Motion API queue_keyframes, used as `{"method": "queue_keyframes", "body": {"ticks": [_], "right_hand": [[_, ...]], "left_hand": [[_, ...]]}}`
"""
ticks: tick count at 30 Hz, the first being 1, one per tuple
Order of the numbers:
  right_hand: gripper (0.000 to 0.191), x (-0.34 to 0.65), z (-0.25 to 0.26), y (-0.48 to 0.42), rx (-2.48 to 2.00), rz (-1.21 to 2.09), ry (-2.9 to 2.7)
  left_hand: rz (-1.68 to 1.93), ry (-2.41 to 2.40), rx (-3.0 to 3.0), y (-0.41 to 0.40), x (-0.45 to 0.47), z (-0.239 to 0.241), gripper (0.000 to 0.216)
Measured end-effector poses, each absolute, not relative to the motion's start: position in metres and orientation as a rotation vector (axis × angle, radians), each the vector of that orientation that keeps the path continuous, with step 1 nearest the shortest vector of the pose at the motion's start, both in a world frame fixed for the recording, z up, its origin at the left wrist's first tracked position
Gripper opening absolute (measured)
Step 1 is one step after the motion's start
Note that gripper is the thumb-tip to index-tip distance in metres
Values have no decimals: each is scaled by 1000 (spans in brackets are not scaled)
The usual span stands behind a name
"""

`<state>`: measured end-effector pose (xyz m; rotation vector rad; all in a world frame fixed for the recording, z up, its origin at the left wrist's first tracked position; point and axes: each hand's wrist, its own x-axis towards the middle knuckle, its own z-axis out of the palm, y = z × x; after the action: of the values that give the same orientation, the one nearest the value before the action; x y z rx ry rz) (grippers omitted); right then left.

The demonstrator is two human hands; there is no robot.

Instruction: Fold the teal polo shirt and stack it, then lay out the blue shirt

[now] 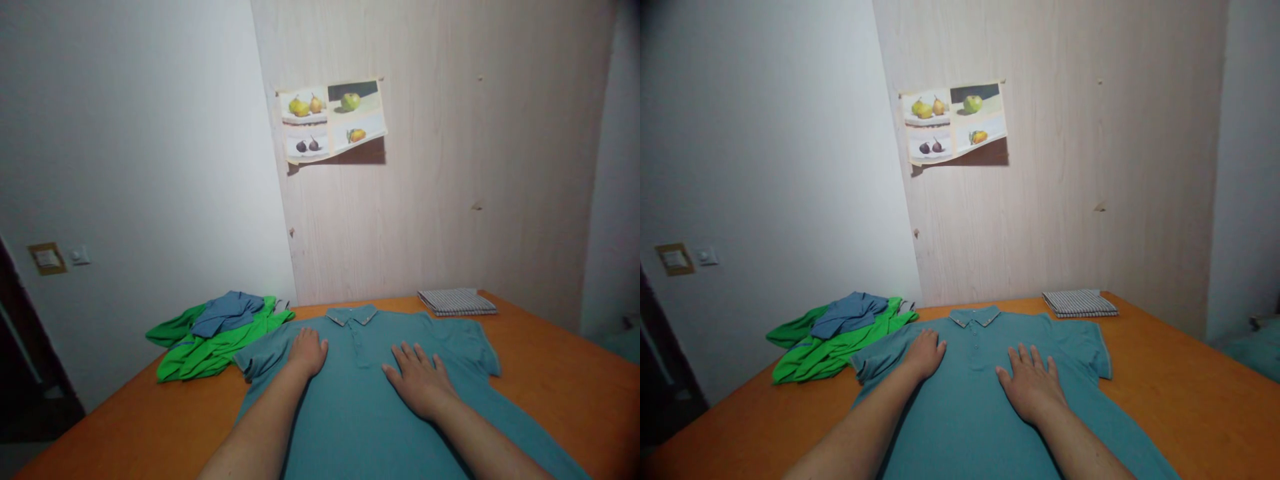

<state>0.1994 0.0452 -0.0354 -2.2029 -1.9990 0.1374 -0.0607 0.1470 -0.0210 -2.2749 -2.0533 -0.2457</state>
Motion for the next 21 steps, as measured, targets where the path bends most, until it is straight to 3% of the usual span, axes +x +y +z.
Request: {"method": "queue_keyframes", "body": {"ticks": [10,21], "right_hand": [[77,198,-32,45,-2215,176,-1991],[77,197,-28,42,-2218,185,-1992]], "left_hand": [[-255,-2206,-2114,155,-58,-17,75],[-170,-2007,-2479,158,-39,-18,83]]}}
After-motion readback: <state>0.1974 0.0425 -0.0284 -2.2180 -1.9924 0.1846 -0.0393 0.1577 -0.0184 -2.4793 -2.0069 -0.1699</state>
